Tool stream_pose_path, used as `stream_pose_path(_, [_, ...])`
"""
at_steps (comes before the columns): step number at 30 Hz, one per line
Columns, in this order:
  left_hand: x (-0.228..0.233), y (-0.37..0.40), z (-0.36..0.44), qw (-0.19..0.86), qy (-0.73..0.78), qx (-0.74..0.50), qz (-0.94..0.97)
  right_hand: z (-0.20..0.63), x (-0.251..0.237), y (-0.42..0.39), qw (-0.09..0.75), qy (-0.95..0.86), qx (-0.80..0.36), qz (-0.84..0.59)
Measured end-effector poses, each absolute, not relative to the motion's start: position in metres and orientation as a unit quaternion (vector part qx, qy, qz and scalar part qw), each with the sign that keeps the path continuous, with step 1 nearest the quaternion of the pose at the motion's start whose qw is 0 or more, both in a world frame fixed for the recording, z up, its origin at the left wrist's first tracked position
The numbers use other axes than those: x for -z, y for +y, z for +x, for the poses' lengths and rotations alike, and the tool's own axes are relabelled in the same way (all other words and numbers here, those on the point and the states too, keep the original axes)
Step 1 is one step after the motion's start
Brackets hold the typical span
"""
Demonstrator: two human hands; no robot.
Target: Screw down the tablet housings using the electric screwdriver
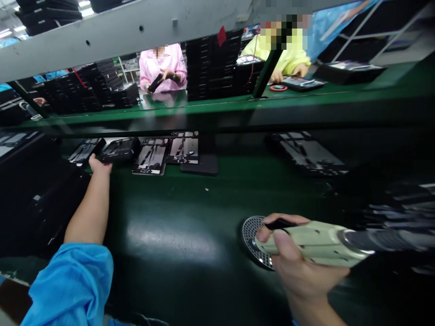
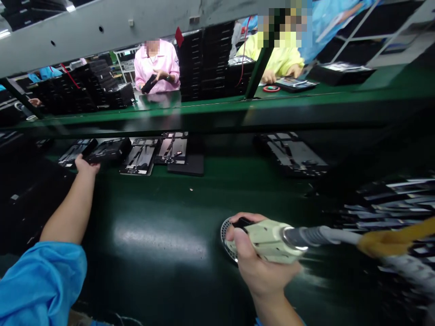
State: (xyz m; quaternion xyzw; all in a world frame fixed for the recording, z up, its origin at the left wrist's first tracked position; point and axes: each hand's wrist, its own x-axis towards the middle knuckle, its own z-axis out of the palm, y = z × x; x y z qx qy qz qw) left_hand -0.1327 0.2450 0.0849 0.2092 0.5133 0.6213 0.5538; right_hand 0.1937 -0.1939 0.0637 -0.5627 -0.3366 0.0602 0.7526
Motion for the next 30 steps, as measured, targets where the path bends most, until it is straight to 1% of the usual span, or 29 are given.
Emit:
stream_pose_path(3, [-0.077, 0.254, -0.127, 0.418, 0.601, -0.638, 0.237, 0.193, -0.062, -0.194, 0.740, -0.329, -0.065, -0.583])
stream_pose_path(6, [-0.072, 0.254, -0.121, 0.310, 0.666, -0.609, 0.298, 0.192, -0.061, -0.194, 0.737, -0.325, -0.084, -0.587])
stream_pose_path(8, [-0.069, 0.247, -0.112, 0.257, 0.682, -0.578, 0.368, 0.191, -0.061, -0.195, 0.738, -0.330, -0.094, -0.581])
stream_pose_path(10, [-0.063, 0.234, -0.095, 0.238, 0.666, -0.537, 0.459, 0.191, -0.061, -0.196, 0.740, -0.335, -0.101, -0.575])
stream_pose_path(12, [-0.053, 0.218, -0.066, 0.263, 0.628, -0.481, 0.553, 0.192, -0.061, -0.197, 0.739, -0.343, -0.105, -0.571])
stream_pose_path(14, [-0.041, 0.203, -0.029, 0.315, 0.584, -0.417, 0.621, 0.191, -0.061, -0.197, 0.735, -0.350, -0.104, -0.571])
stream_pose_path(18, [-0.024, 0.184, 0.042, 0.393, 0.550, -0.354, 0.647, 0.190, -0.059, -0.197, 0.725, -0.348, -0.081, -0.589])
stream_pose_path(21, [-0.020, 0.178, 0.064, 0.459, 0.565, -0.322, 0.606, 0.189, -0.057, -0.197, 0.704, -0.350, -0.072, -0.613])
stream_pose_path(25, [-0.011, 0.159, 0.058, 0.566, 0.585, -0.295, 0.501, 0.189, -0.053, -0.198, 0.696, -0.355, -0.089, -0.618])
stream_pose_path(27, [-0.008, 0.152, 0.055, 0.600, 0.589, -0.318, 0.438, 0.189, -0.051, -0.198, 0.692, -0.363, -0.096, -0.617])
stream_pose_path(30, [-0.013, 0.158, 0.060, 0.624, 0.588, -0.376, 0.351, 0.191, -0.048, -0.197, 0.681, -0.375, -0.087, -0.623])
